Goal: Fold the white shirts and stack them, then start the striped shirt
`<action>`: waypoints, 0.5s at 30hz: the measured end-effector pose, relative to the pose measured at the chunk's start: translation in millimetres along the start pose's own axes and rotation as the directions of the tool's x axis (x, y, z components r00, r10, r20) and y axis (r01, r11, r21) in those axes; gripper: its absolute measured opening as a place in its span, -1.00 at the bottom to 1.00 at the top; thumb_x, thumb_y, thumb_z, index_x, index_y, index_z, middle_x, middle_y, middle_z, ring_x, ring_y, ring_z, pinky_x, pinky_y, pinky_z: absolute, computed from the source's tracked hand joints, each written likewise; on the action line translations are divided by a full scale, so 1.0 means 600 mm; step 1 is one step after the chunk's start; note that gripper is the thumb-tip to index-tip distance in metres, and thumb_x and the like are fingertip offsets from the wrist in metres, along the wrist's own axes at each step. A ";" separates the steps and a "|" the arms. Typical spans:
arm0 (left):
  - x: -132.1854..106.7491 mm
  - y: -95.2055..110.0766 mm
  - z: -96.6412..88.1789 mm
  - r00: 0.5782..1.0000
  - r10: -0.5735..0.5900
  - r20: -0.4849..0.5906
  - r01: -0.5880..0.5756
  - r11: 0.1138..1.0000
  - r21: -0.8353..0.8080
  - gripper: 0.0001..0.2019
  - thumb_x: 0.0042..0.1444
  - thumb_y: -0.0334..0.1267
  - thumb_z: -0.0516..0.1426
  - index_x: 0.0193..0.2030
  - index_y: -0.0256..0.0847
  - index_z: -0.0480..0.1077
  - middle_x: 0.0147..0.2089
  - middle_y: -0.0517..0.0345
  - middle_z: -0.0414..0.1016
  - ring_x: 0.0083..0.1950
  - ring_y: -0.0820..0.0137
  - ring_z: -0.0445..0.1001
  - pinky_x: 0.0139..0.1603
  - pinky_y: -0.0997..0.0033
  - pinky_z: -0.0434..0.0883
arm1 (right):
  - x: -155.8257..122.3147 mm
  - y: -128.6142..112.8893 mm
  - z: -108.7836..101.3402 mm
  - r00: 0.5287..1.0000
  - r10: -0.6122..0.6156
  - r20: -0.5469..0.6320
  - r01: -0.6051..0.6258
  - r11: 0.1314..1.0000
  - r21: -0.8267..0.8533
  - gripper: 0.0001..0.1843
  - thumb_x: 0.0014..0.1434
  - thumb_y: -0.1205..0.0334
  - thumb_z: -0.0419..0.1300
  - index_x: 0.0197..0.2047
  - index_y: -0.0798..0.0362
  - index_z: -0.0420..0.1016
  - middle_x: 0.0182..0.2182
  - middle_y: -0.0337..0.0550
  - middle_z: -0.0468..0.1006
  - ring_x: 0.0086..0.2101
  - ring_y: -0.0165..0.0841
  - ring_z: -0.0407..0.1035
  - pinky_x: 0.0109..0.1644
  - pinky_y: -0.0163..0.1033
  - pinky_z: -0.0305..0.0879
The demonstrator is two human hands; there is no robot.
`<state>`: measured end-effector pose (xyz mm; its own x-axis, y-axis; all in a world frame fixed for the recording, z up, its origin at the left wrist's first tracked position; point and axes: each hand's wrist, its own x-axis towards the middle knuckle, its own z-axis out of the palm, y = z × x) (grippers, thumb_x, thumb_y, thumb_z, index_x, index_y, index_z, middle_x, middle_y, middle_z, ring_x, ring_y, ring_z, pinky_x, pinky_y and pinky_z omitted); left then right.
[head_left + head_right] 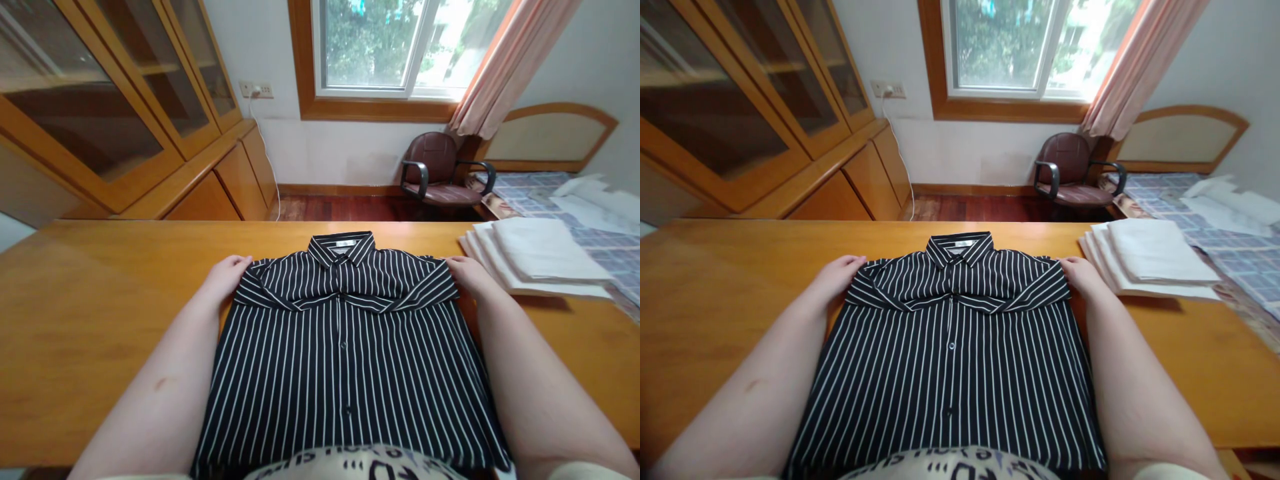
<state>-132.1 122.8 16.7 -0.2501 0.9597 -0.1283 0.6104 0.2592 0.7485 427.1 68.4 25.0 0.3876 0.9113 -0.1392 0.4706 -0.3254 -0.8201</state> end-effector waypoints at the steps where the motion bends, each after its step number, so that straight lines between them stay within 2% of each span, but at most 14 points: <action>1: 0.002 -0.002 0.003 1.000 0.021 -0.012 -0.021 1.000 0.017 -0.61 -0.08 0.14 0.15 -0.36 -0.17 0.49 -0.28 0.04 0.58 -0.19 0.18 0.51 -0.22 0.33 0.40 | -0.001 -0.002 0.004 1.000 0.017 -0.009 -0.017 0.999 -0.048 -0.72 -0.10 0.01 0.26 -0.47 0.09 0.52 -0.63 -0.04 0.52 -0.56 -0.24 0.39 -0.56 -0.25 0.23; 3: 0.005 -0.005 0.008 0.999 0.030 -0.013 -0.031 0.999 -0.028 -0.62 -0.08 0.11 0.16 -0.32 -0.17 0.49 -0.22 0.03 0.58 -0.13 0.17 0.51 -0.15 0.31 0.40 | -0.003 -0.007 0.012 0.997 0.075 -0.027 -0.078 0.991 -0.109 -0.76 -0.14 0.07 0.28 -0.50 0.09 0.53 -0.63 -0.04 0.52 -0.50 -0.21 0.42 -0.51 -0.26 0.24; 6: 0.001 -0.003 0.013 1.000 -0.022 0.018 0.025 0.980 -0.197 -0.65 -0.14 0.02 0.20 -0.29 -0.20 0.50 -0.22 0.02 0.59 -0.16 0.21 0.53 -0.15 0.31 0.42 | -0.005 -0.011 0.020 0.998 0.055 -0.028 -0.058 0.993 -0.101 -0.81 -0.18 0.14 0.28 -0.49 0.10 0.54 -0.58 -0.06 0.56 -0.45 -0.21 0.44 -0.45 -0.26 0.27; 10: -0.015 0.010 0.010 0.985 -0.065 0.159 0.122 0.916 -0.382 -0.54 -0.33 -0.19 0.30 -0.17 -0.20 0.48 -0.40 0.12 0.56 -0.35 0.30 0.52 -0.26 0.34 0.42 | -0.002 -0.004 0.021 0.994 -0.005 -0.111 -0.004 0.997 -0.078 -0.77 -0.19 0.10 0.29 -0.47 0.09 0.53 -0.55 -0.09 0.57 -0.45 -0.24 0.44 -0.43 -0.27 0.28; 12: -0.021 0.016 0.008 0.975 -0.059 0.214 0.143 0.904 -0.403 -0.46 -0.38 -0.26 0.31 -0.12 -0.19 0.47 -0.49 0.20 0.52 -0.43 0.34 0.49 -0.35 0.38 0.40 | 0.001 0.000 0.018 0.987 -0.029 -0.159 0.010 0.992 -0.123 -0.73 -0.18 0.04 0.30 -0.48 0.08 0.51 -0.55 -0.08 0.57 -0.47 -0.25 0.43 -0.45 -0.26 0.26; 15: -0.020 0.018 0.008 0.979 -0.103 0.174 0.162 0.914 -0.371 -0.53 -0.32 -0.16 0.31 -0.16 -0.19 0.49 -0.50 0.18 0.51 -0.48 0.36 0.46 -0.43 0.40 0.37 | 0.003 0.001 0.017 0.987 -0.053 -0.152 0.019 0.977 -0.214 -0.66 -0.12 -0.07 0.27 -0.51 0.07 0.49 -0.61 -0.10 0.53 -0.52 -0.27 0.39 -0.50 -0.26 0.21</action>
<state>-119.0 114.4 23.4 -0.1772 0.9319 -0.3164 0.2389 0.3526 0.9048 419.8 72.3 18.5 0.4779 0.8784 -0.0100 0.6369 -0.3543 -0.6847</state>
